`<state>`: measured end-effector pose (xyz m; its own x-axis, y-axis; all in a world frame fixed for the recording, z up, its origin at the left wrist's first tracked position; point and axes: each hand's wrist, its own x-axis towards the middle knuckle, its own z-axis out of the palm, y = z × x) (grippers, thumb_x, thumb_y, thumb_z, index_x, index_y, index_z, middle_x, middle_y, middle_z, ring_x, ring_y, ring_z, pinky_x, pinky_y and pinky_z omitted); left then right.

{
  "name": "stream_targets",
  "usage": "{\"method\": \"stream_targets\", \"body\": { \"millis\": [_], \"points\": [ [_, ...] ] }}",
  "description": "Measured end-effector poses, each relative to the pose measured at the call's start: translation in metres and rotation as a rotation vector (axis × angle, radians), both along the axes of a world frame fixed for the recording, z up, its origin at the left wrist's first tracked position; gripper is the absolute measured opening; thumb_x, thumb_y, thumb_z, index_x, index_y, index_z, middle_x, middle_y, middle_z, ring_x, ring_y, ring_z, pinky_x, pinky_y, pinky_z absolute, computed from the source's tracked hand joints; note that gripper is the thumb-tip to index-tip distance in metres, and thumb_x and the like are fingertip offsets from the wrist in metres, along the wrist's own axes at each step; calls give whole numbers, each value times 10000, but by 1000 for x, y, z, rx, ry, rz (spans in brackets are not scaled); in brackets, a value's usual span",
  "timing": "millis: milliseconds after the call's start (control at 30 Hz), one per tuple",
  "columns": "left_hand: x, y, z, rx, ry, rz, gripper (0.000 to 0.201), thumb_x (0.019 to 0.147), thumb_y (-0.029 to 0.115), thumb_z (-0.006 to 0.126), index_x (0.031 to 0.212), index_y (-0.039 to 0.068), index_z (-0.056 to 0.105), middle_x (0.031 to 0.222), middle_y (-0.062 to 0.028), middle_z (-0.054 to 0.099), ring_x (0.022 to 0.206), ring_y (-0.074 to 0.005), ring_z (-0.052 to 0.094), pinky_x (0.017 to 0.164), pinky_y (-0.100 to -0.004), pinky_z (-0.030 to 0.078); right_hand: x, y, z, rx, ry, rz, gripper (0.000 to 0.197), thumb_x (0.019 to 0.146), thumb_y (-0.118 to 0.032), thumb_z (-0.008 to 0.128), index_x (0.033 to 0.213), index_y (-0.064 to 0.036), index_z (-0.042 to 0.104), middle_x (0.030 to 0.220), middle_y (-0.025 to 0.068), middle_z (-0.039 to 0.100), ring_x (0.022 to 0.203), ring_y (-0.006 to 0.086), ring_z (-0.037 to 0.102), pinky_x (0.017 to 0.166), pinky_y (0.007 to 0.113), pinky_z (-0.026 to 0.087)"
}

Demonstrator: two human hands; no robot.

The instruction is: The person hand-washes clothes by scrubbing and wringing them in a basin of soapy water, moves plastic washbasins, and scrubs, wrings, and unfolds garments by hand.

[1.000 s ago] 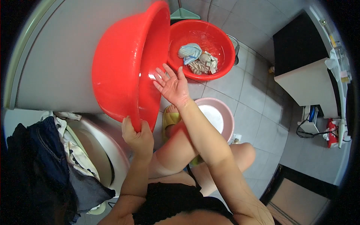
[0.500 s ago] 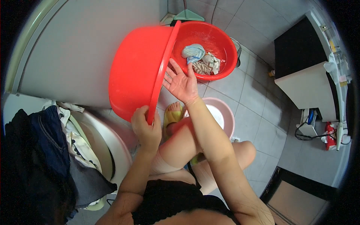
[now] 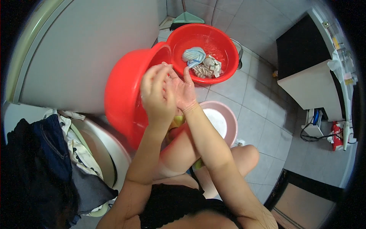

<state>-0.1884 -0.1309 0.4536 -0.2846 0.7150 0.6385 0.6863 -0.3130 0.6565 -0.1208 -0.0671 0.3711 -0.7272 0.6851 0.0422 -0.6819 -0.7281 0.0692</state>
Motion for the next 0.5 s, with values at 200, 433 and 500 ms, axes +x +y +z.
{"method": "stream_targets", "body": {
  "millis": [200, 433, 500],
  "points": [
    [21, 62, -80, -208, -350, -68, 300, 854, 6, 521, 1150, -4, 570, 1131, -130, 542, 1093, -225, 521, 913, -321, 433, 28, 44, -23, 24, -120, -128, 548, 969, -461, 345, 1359, -77, 376, 1394, 158, 390, 1242, 286, 422, 1053, 432, 339],
    [67, 167, -183, -754, -1124, -426, 300, 877, 84, 522, 1168, 33, 577, 1085, -66, 604, 923, -144, 570, 806, -241, 442, 120, 110, -93, -46, -678, -222, 436, 980, -367, 385, 1340, -122, 418, 1192, 53, 556, 1018, 186, 558, 926, 367, 438],
    [86, 192, -217, -817, -1172, -386, 303, 859, 124, 551, 1146, 34, 587, 1062, -72, 612, 916, -147, 570, 787, -235, 433, 144, 126, -115, -92, -764, -242, 418, 968, -330, 419, 1335, -130, 430, 1190, 48, 548, 1062, 168, 525, 971, 367, 391]
  ]
}}
